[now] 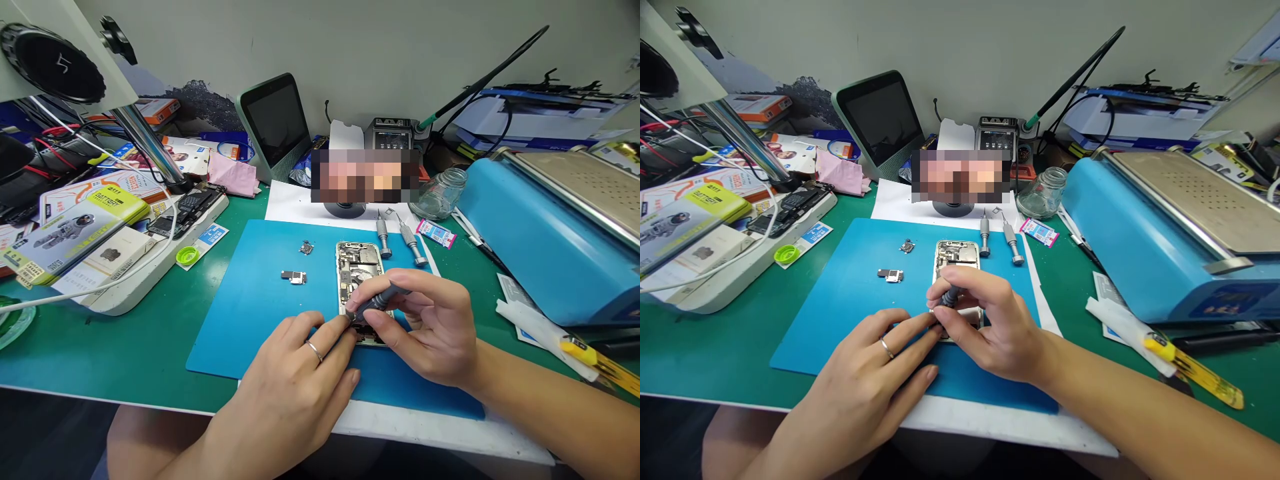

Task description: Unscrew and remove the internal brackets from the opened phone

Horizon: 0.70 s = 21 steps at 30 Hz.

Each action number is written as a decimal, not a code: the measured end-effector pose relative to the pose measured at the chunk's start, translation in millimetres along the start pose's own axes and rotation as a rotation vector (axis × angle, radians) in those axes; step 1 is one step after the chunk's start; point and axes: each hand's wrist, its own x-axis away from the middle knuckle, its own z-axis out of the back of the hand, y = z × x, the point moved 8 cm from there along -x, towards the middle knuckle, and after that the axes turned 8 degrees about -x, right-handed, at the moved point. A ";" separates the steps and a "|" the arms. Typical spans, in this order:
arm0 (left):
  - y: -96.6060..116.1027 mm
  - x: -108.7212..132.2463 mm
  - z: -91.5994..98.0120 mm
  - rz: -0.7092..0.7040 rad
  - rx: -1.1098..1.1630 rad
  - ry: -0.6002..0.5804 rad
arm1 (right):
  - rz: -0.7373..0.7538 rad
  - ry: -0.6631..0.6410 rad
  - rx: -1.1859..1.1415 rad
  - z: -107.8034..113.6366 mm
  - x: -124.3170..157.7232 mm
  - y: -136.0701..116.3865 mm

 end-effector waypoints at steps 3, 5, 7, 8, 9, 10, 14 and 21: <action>0.3 0.2 -1.3 -0.003 0.000 -0.013 | 0.012 0.007 -0.007 1.1 -0.4 -0.6; 0.1 0.0 -1.0 -0.005 -0.002 -0.010 | 0.026 0.014 -0.008 1.8 -1.1 -1.8; -0.2 -0.4 -1.3 -0.007 -0.009 -0.014 | 0.027 0.015 -0.004 1.9 -1.8 -2.3; -0.3 -0.6 -1.7 -0.008 -0.013 -0.018 | 0.025 0.014 -0.001 1.8 -2.1 -2.4; -0.5 -0.8 -2.0 -0.008 -0.016 -0.021 | 0.022 0.014 0.001 1.8 -2.3 -2.4; -0.7 -1.0 -2.4 -0.006 -0.017 -0.025 | 0.019 0.017 0.004 2.0 -2.5 -2.4; -0.5 -0.6 -2.1 -0.006 -0.010 -0.019 | 0.025 0.037 0.024 3.2 -2.7 -3.5; 0.5 0.1 0.4 -0.012 -0.012 0.004 | 0.004 0.071 0.016 5.1 -3.3 -3.3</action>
